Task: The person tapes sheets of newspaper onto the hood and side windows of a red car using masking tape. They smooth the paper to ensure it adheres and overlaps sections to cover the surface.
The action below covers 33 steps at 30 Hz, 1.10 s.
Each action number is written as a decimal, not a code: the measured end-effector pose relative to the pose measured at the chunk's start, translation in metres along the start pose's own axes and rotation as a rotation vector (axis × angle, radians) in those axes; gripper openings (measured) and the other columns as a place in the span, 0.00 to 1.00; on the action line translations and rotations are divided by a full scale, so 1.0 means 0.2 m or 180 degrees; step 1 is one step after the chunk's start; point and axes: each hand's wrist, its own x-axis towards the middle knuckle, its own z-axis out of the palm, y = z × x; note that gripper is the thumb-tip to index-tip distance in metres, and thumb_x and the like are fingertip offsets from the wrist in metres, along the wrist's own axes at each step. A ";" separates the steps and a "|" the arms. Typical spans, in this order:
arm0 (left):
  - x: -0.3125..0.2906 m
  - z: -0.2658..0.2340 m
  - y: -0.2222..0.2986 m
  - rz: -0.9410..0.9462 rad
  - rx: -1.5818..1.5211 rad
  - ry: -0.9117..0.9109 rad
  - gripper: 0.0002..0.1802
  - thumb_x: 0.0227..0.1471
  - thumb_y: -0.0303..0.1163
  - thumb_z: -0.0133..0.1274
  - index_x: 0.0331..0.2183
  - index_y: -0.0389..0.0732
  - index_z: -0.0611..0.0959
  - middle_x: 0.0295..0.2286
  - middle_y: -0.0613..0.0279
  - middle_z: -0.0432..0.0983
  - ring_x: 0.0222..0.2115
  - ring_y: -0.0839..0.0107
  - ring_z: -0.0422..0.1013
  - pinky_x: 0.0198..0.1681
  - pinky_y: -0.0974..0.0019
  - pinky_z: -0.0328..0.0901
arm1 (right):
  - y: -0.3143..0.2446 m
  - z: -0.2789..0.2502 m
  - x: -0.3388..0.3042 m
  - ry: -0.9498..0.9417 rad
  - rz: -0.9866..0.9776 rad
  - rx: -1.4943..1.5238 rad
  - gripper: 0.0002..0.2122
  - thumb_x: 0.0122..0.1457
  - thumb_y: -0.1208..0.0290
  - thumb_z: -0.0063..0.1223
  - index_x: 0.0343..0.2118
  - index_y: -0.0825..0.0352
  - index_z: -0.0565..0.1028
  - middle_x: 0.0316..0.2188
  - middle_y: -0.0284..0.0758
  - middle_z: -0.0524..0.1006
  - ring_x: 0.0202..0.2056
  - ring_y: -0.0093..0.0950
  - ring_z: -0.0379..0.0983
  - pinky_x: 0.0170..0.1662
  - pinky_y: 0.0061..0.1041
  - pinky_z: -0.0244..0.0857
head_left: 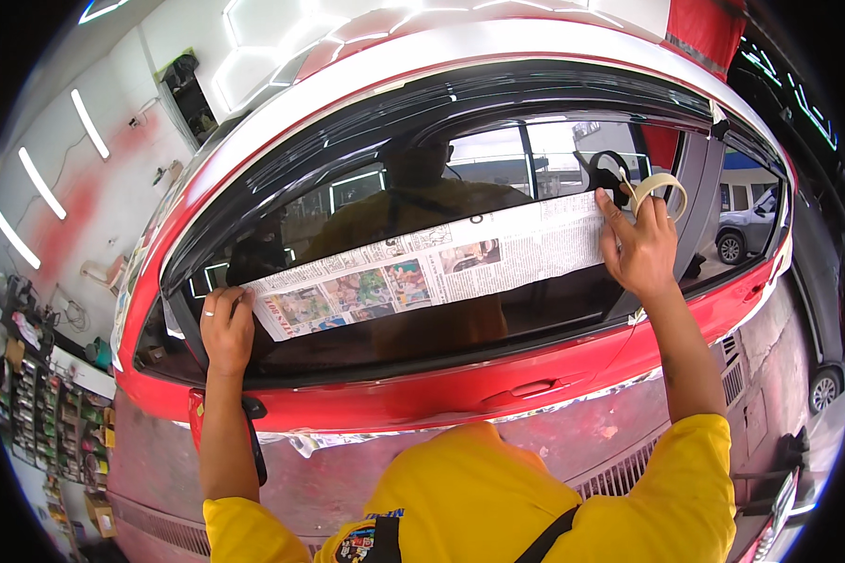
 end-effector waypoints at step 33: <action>0.52 0.48 0.93 -0.0365 -0.0212 0.0465 0.45 0.54 0.61 0.73 0.66 0.48 0.83 0.72 0.58 0.71 0.76 0.39 0.57 0.77 0.29 0.38 | -0.31 0.05 -0.08 -0.0750 0.1444 -0.0271 0.50 0.60 0.28 0.64 0.81 0.50 0.63 0.65 0.66 0.69 0.55 0.58 0.72 0.54 0.51 0.72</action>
